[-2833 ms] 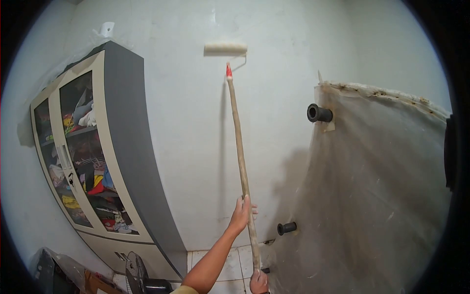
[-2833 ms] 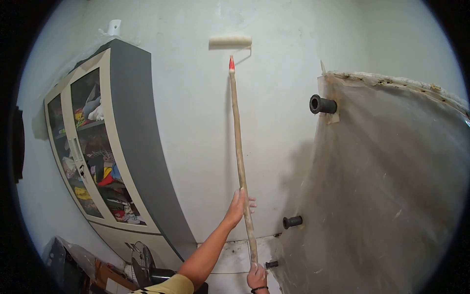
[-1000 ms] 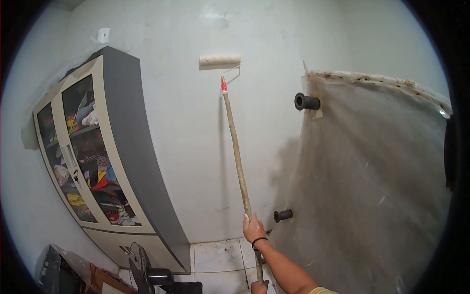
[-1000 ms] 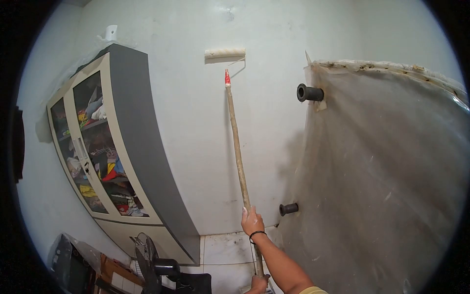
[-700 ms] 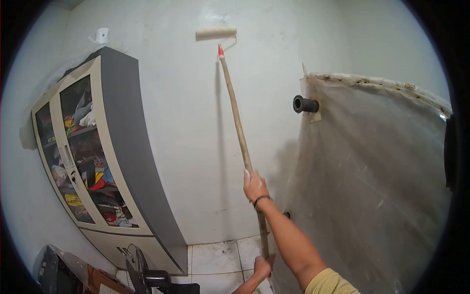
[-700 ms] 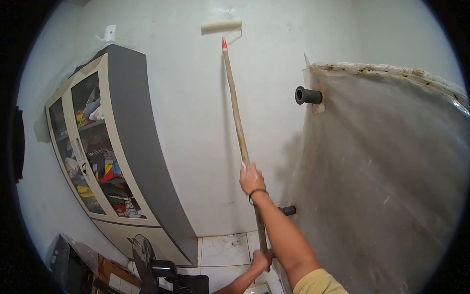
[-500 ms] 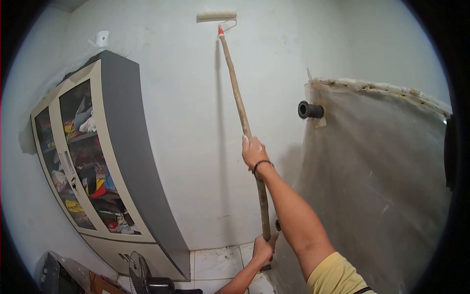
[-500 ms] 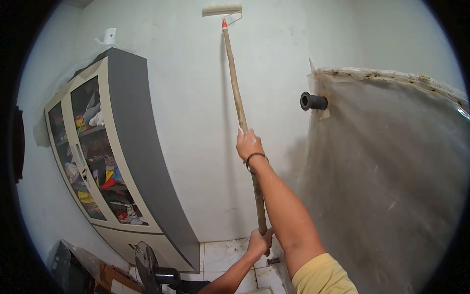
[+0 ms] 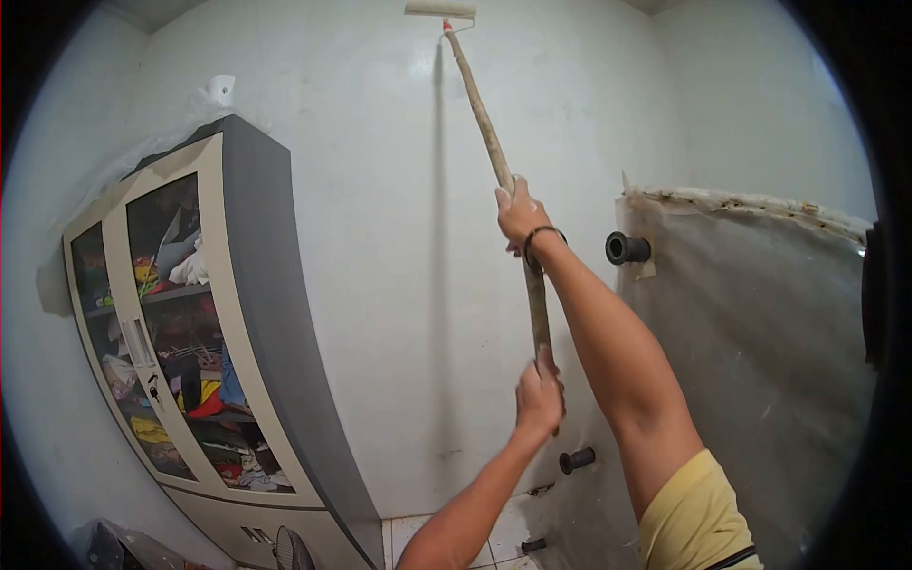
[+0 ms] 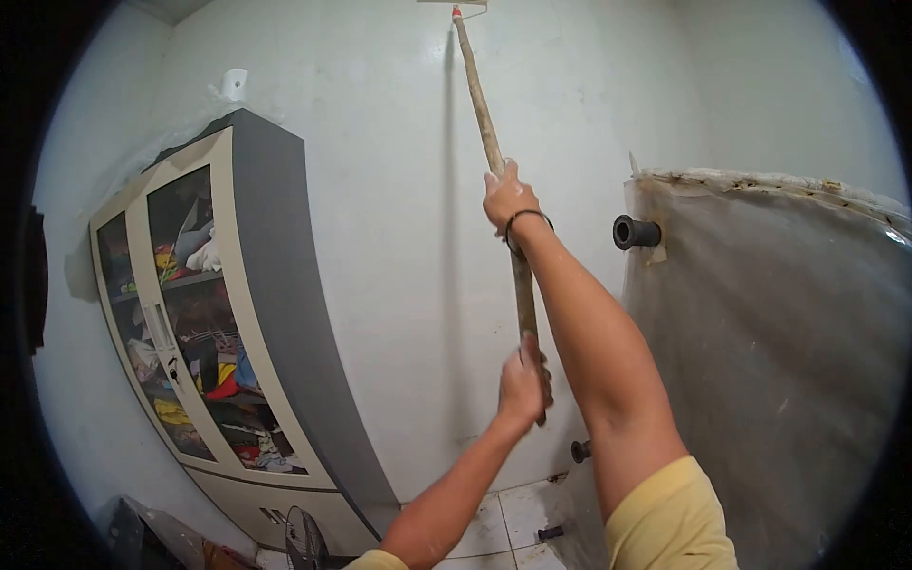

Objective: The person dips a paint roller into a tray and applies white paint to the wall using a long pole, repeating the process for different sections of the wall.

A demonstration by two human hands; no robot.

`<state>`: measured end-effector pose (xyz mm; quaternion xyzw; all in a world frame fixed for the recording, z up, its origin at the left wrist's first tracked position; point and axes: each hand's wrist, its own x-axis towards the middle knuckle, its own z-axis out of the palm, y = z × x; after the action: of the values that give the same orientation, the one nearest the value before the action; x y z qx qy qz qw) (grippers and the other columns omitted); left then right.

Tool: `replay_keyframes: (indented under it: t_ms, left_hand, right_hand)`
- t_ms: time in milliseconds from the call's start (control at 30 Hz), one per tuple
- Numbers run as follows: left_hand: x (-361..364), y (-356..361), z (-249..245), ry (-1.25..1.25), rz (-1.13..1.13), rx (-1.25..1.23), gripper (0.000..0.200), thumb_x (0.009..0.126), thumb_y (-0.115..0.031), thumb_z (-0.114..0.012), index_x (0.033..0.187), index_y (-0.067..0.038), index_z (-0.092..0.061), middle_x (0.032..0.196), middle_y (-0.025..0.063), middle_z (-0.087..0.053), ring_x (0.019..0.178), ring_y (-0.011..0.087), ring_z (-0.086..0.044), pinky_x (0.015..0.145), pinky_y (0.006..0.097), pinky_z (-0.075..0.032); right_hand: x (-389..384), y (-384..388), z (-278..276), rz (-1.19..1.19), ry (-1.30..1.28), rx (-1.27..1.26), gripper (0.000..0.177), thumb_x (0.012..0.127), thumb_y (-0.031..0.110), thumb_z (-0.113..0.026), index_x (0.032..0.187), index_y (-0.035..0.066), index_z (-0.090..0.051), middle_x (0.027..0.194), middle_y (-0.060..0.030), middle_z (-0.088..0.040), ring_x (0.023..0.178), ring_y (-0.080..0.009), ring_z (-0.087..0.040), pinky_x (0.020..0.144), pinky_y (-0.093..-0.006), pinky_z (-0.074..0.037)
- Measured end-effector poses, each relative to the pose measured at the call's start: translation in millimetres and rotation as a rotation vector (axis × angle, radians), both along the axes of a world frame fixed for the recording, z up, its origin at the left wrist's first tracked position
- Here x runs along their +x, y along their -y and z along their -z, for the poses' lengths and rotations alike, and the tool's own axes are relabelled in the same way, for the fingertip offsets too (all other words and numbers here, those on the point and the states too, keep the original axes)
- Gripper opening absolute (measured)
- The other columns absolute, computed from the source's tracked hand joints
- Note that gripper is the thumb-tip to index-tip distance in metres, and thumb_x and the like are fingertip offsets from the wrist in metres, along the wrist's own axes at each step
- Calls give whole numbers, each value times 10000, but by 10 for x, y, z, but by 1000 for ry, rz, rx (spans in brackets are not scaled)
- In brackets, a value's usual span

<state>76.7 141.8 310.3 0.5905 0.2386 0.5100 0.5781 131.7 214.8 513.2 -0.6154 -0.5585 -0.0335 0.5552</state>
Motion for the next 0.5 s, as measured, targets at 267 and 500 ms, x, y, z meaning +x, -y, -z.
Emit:
replay_keyframes:
  t_ms: [267,500]
  left_hand:
    - [339,-541,-999,-25,-109,209,457,947,-418,-266,742,-34,-407,536,17,-391,373,129,-382,333,297,-354]
    - [331,-669,-1938,35,202,143,325,943,-307,-277,737,-72,-366,539,21,-399,395,136,-380,349,302,-364]
  right_hand:
    - [99,310,109,-94,29,178,561,901,196,-376,1397,212,-113,713,-208,-585,490,-276,-577,466,-389,-504]
    - [402,-97,-746,6,207,338,540,887,210,-407,1375,152,-185,744,-183,-575,520,-247,-558,515,-389,-483]
